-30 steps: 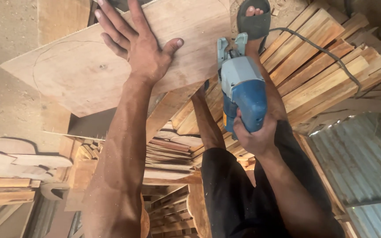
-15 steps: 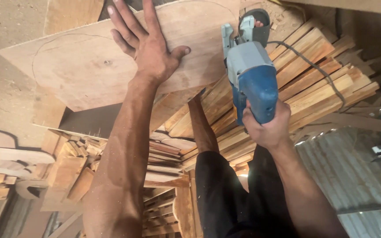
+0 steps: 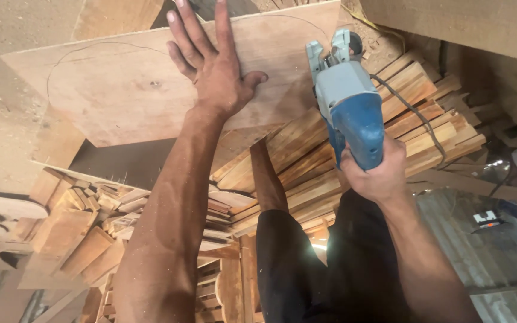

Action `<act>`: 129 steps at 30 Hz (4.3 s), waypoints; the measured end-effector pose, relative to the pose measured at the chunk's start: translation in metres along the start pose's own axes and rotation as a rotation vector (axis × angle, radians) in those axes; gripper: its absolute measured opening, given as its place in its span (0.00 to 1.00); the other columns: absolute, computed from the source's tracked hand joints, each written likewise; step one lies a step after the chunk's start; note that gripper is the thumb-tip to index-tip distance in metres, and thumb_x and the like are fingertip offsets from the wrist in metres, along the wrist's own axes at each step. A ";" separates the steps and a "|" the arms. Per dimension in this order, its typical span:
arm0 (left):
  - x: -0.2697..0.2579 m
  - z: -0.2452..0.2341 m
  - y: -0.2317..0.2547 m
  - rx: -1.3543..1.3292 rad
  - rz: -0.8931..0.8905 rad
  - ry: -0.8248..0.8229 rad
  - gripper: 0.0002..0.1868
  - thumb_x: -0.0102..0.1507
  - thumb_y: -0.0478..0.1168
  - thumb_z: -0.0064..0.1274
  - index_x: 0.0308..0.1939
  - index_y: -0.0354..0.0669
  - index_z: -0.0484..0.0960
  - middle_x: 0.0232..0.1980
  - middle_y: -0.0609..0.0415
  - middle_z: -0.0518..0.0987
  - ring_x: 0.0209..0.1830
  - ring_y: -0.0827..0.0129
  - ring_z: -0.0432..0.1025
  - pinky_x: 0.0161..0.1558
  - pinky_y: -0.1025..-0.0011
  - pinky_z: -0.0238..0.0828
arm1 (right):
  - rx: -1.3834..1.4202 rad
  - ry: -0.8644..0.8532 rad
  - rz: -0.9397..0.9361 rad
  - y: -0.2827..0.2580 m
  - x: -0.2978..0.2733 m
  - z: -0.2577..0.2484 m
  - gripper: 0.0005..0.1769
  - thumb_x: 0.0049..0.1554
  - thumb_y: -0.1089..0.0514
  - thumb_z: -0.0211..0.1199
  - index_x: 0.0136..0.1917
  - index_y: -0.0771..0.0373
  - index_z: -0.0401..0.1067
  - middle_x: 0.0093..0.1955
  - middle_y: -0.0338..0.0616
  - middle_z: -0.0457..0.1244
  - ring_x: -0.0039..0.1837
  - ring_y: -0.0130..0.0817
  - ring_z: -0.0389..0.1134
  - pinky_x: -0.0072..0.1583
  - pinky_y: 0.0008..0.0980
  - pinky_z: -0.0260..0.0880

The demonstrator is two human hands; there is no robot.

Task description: The person cuts a curved piece of plywood using a jigsaw.

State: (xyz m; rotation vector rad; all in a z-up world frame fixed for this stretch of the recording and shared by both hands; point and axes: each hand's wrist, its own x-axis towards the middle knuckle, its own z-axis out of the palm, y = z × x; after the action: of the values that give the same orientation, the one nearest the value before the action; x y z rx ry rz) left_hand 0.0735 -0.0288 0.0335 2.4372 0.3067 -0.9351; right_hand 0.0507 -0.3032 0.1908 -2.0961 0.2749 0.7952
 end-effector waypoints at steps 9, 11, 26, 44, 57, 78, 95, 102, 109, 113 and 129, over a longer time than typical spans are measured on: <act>0.000 -0.009 0.006 -0.049 -0.036 -0.034 0.78 0.47 0.55 0.81 0.82 0.57 0.31 0.77 0.30 0.13 0.77 0.32 0.08 0.75 0.32 0.13 | -0.054 -0.034 0.045 -0.008 0.016 -0.011 0.09 0.51 0.64 0.65 0.46 0.66 0.72 0.41 0.43 0.68 0.43 0.30 0.72 0.48 0.30 0.72; -0.001 -0.006 0.005 -0.067 -0.008 -0.023 0.79 0.46 0.54 0.82 0.82 0.58 0.31 0.77 0.31 0.12 0.77 0.33 0.07 0.74 0.31 0.13 | -0.152 -0.064 0.035 -0.008 0.018 -0.016 0.08 0.51 0.63 0.65 0.46 0.65 0.73 0.39 0.44 0.68 0.42 0.32 0.72 0.48 0.31 0.72; -0.001 -0.009 0.007 -0.112 -0.028 -0.036 0.75 0.46 0.53 0.80 0.82 0.59 0.37 0.79 0.31 0.16 0.78 0.34 0.09 0.74 0.31 0.14 | -0.371 -0.210 -0.088 -0.023 0.056 -0.046 0.12 0.46 0.61 0.67 0.44 0.66 0.71 0.35 0.49 0.65 0.37 0.40 0.70 0.45 0.36 0.70; 0.000 0.001 0.007 -0.166 0.001 0.050 0.75 0.45 0.51 0.79 0.83 0.61 0.36 0.80 0.37 0.18 0.79 0.37 0.10 0.75 0.34 0.11 | -0.545 -0.366 -0.271 -0.050 0.089 -0.057 0.12 0.46 0.63 0.66 0.42 0.66 0.67 0.36 0.52 0.63 0.39 0.51 0.68 0.45 0.42 0.70; 0.001 0.008 0.005 -0.172 0.010 0.075 0.73 0.48 0.50 0.76 0.83 0.59 0.37 0.81 0.35 0.20 0.79 0.36 0.11 0.74 0.35 0.08 | -0.667 -0.500 -0.350 -0.072 0.114 -0.060 0.15 0.42 0.61 0.69 0.42 0.66 0.69 0.37 0.52 0.66 0.41 0.52 0.71 0.46 0.43 0.73; -0.054 0.071 -0.048 -0.423 -0.287 0.863 0.78 0.52 0.59 0.79 0.79 0.32 0.29 0.82 0.32 0.28 0.84 0.39 0.28 0.82 0.46 0.26 | -0.862 -0.649 -0.367 -0.046 0.131 -0.074 0.15 0.43 0.55 0.66 0.42 0.63 0.69 0.39 0.50 0.68 0.39 0.46 0.72 0.49 0.45 0.75; -0.024 0.037 0.009 -1.349 -1.137 0.885 0.43 0.59 0.63 0.60 0.57 0.23 0.69 0.53 0.32 0.81 0.52 0.50 0.79 0.54 0.55 0.80 | 0.196 0.074 0.178 0.032 -0.053 0.020 0.09 0.54 0.71 0.60 0.50 0.69 0.73 0.44 0.40 0.68 0.42 0.25 0.69 0.45 0.27 0.71; -0.014 0.065 0.005 -0.869 -1.181 0.884 0.48 0.54 0.78 0.48 0.46 0.31 0.79 0.40 0.40 0.86 0.43 0.51 0.80 0.48 0.57 0.74 | 0.127 0.093 0.185 0.027 -0.040 0.008 0.07 0.55 0.71 0.60 0.48 0.69 0.74 0.42 0.40 0.68 0.41 0.25 0.69 0.46 0.28 0.71; 0.007 0.081 -0.006 -0.508 -0.854 0.930 0.37 0.59 0.72 0.48 0.48 0.43 0.84 0.42 0.40 0.84 0.43 0.47 0.79 0.45 0.54 0.74 | -0.149 0.025 0.048 0.021 -0.028 -0.009 0.09 0.53 0.66 0.64 0.49 0.69 0.75 0.42 0.40 0.69 0.44 0.27 0.71 0.50 0.27 0.72; 0.036 0.059 0.000 -0.534 -0.860 0.914 0.39 0.54 0.73 0.56 0.46 0.41 0.80 0.39 0.42 0.85 0.41 0.45 0.79 0.46 0.53 0.73 | -0.046 0.056 0.132 0.029 -0.027 -0.002 0.07 0.54 0.66 0.64 0.48 0.67 0.75 0.41 0.39 0.68 0.43 0.25 0.69 0.48 0.27 0.71; 0.025 0.052 -0.001 -0.641 -0.795 0.841 0.37 0.54 0.73 0.57 0.44 0.41 0.79 0.39 0.44 0.87 0.40 0.49 0.82 0.46 0.56 0.76 | -0.025 0.067 0.143 0.020 -0.019 -0.006 0.09 0.54 0.67 0.65 0.50 0.67 0.75 0.43 0.38 0.68 0.44 0.24 0.69 0.48 0.27 0.71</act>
State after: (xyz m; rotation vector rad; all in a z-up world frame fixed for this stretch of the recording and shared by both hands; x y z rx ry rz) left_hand 0.0620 -0.0550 -0.0171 1.9278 1.6540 0.0494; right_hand 0.0295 -0.3217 0.1920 -2.1476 0.4579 0.8161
